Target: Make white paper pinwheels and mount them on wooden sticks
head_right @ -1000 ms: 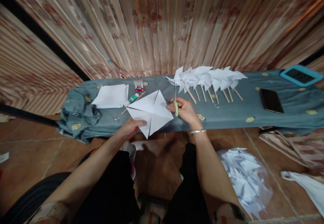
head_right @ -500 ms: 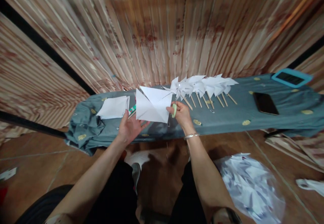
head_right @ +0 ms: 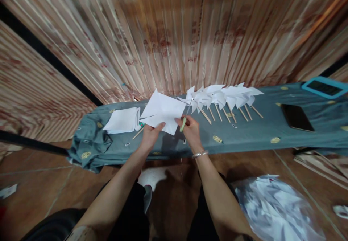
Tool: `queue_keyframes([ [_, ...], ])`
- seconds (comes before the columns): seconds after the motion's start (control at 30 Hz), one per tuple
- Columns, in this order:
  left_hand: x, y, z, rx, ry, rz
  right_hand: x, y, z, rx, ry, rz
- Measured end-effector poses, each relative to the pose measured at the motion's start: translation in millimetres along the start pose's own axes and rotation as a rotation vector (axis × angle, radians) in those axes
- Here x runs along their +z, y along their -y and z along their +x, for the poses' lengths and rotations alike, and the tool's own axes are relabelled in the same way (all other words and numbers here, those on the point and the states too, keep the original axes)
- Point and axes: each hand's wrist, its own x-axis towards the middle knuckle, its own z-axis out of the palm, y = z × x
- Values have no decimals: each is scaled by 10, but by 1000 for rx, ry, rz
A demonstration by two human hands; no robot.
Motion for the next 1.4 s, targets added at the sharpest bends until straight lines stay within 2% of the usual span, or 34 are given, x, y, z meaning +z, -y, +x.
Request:
queue_keyframes([
  [0.13,-126,-46,89,49,-31,93,-73,-13,-137,43,101,-96],
  [0.2,-201,-100,120,60,-59,154,-126,-23,-245,105,209,-152],
  [0.37,-323,-253,128,87,-132,298,-210,-137,-533,240,580,-265],
  [0.47,-301,-316,96,69,-152,361,-207,-202,-634,251,691,-313],
  [0.57,-252,-315,70,48,-159,399,-188,-219,-643,243,719,-352],
  [0.7,-219,-229,60,94,-117,396,-170,-185,-591,219,716,-356],
  [0.9,-205,-149,31,38,-98,402,-160,-167,-569,239,738,-357],
  [1.03,-197,-145,20,62,-65,364,-140,-166,-567,248,726,-356],
  [1.4,-228,-214,11,17,-85,354,-109,-184,-560,246,753,-364],
])
